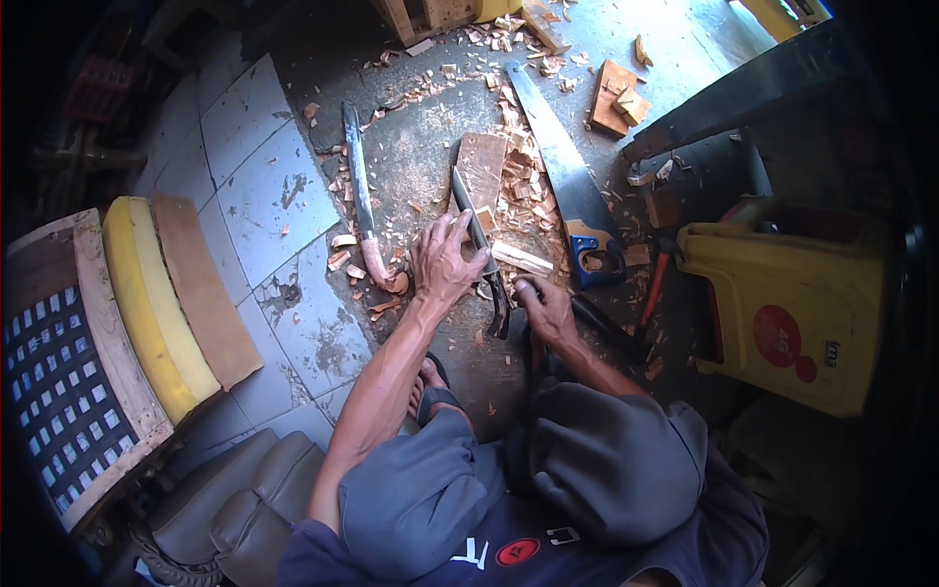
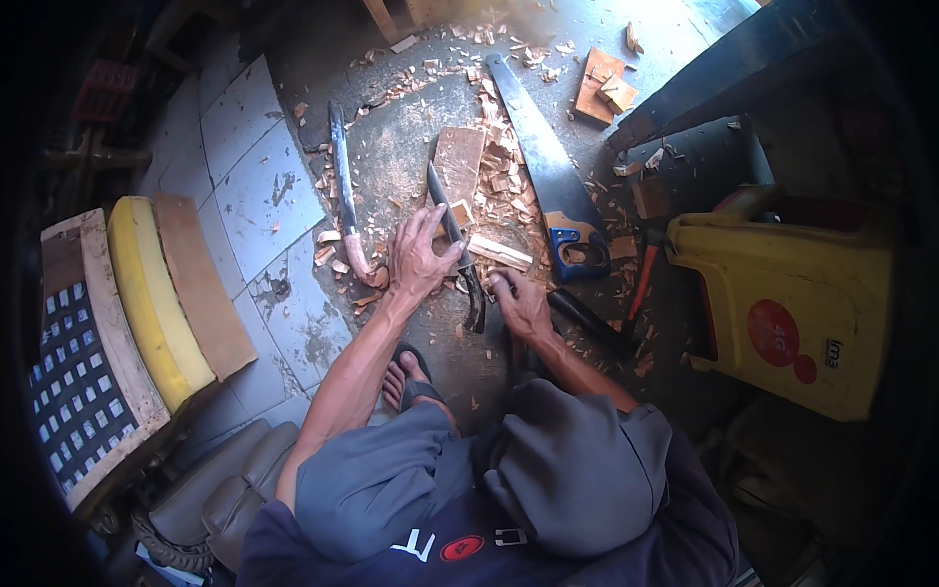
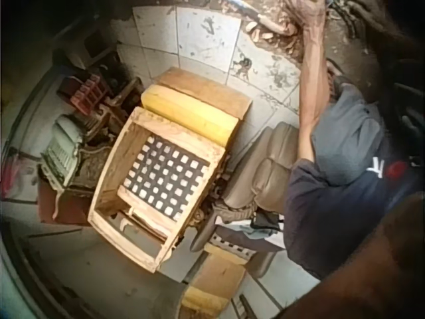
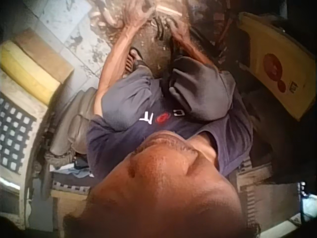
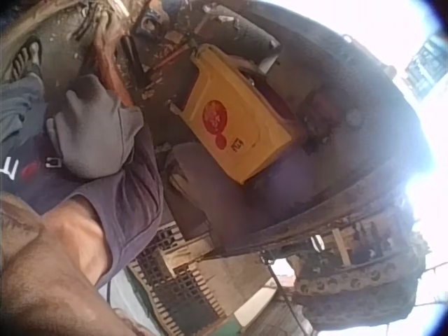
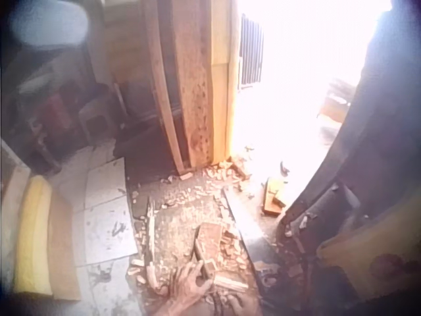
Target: The person shaves a piece of curved wood using a knife while sitting on the floor, occasionally using a handsaw to score or clear the wood.
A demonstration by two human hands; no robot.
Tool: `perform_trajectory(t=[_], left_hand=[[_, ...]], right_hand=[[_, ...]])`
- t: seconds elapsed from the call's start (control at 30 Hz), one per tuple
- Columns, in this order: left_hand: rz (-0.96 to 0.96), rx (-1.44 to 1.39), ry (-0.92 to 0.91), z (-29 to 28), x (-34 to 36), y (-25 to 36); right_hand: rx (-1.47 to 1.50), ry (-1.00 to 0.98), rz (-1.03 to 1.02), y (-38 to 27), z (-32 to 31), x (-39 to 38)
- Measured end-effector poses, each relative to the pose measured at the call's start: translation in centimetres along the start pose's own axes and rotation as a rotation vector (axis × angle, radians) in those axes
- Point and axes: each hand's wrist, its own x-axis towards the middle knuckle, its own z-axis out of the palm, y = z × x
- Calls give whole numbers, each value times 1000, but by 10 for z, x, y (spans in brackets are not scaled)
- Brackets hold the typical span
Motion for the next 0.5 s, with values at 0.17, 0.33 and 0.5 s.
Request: perform_trajectory(t=[0.17,0.33,0.5], left_hand=[[35,6,35,1,3,14],[40,-11,44,1,5,10],[8,-44,4,1,3,8]], right_hand=[[-139,143,-329,-41,-13,38],[-386,96,-458,-53,-1,91],[-499,16,-419,-54,5,106]])
